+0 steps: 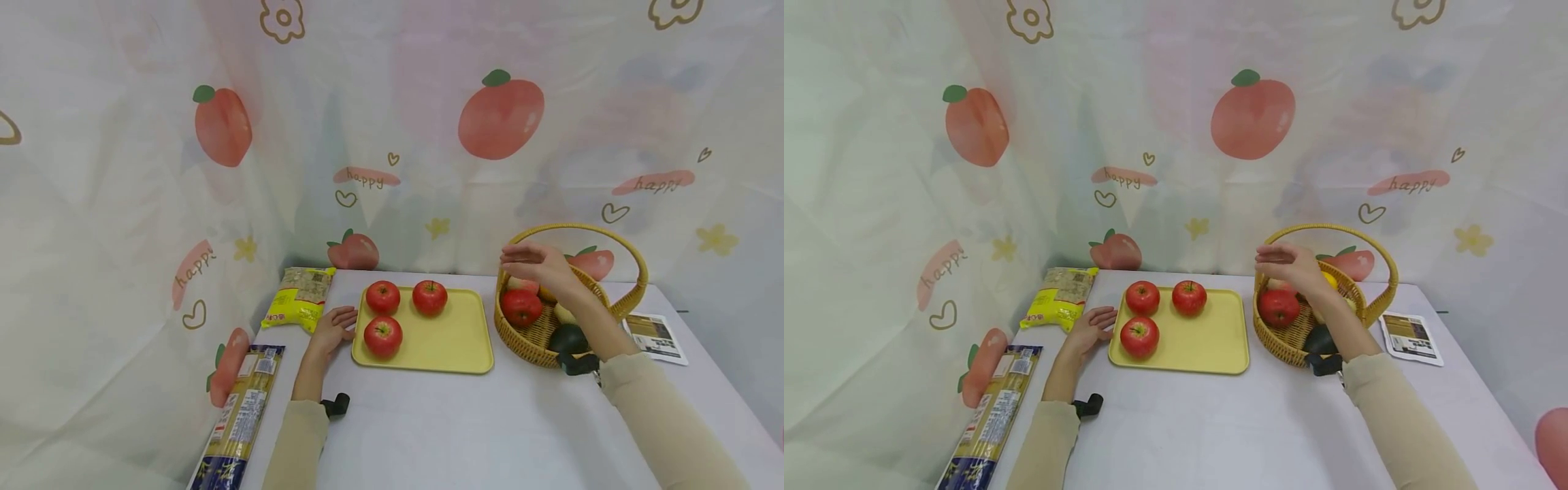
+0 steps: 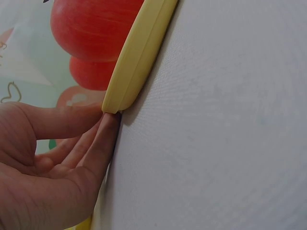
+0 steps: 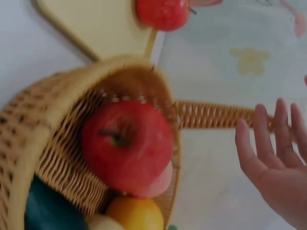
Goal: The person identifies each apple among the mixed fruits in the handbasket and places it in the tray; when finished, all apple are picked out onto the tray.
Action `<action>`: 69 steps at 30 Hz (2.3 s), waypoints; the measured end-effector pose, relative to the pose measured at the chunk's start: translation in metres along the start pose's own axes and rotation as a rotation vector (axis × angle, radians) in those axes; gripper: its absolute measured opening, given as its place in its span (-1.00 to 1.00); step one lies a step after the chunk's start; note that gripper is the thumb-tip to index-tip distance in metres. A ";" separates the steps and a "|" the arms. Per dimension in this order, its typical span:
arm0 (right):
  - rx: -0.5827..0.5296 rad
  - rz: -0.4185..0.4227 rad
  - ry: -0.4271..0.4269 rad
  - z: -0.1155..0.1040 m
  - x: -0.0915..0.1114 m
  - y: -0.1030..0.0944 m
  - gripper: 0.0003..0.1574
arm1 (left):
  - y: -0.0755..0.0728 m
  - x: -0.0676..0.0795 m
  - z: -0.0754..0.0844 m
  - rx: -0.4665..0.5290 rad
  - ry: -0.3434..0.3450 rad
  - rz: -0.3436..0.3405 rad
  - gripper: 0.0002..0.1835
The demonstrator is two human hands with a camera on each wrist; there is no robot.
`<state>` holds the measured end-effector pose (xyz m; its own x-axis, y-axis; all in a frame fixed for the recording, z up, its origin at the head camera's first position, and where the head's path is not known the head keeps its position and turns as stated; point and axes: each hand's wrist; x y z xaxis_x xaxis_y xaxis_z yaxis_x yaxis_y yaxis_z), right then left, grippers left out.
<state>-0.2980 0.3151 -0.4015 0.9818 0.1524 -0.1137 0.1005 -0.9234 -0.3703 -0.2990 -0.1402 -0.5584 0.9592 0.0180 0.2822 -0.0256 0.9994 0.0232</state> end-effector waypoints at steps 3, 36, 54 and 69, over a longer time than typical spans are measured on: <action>0.050 -0.061 0.011 0.008 -0.003 -0.011 -0.35 | 0.000 0.000 0.000 0.002 0.001 0.009 -0.29; 0.382 -0.282 -0.024 0.076 -0.014 -0.033 -0.16 | -0.001 0.000 0.002 -0.002 -0.015 0.012 -0.30; 0.419 -0.193 -0.022 0.077 -0.006 -0.029 -0.19 | 0.000 -0.001 0.001 -0.009 -0.003 0.015 -0.30; 0.169 -0.077 0.211 0.075 0.009 -0.043 -0.05 | 0.000 -0.002 0.000 -0.015 0.002 0.015 -0.32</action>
<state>-0.3052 0.3829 -0.4552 0.9860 0.1263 0.1089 0.1648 -0.8377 -0.5207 -0.3012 -0.1400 -0.5593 0.9594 0.0332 0.2800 -0.0360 0.9993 0.0051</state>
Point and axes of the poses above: each hand's wrist, its own x-axis away from the middle knuckle, its own y-axis out of the palm, z = x × y, and after that the axes turned 3 degrees about z, right-handed
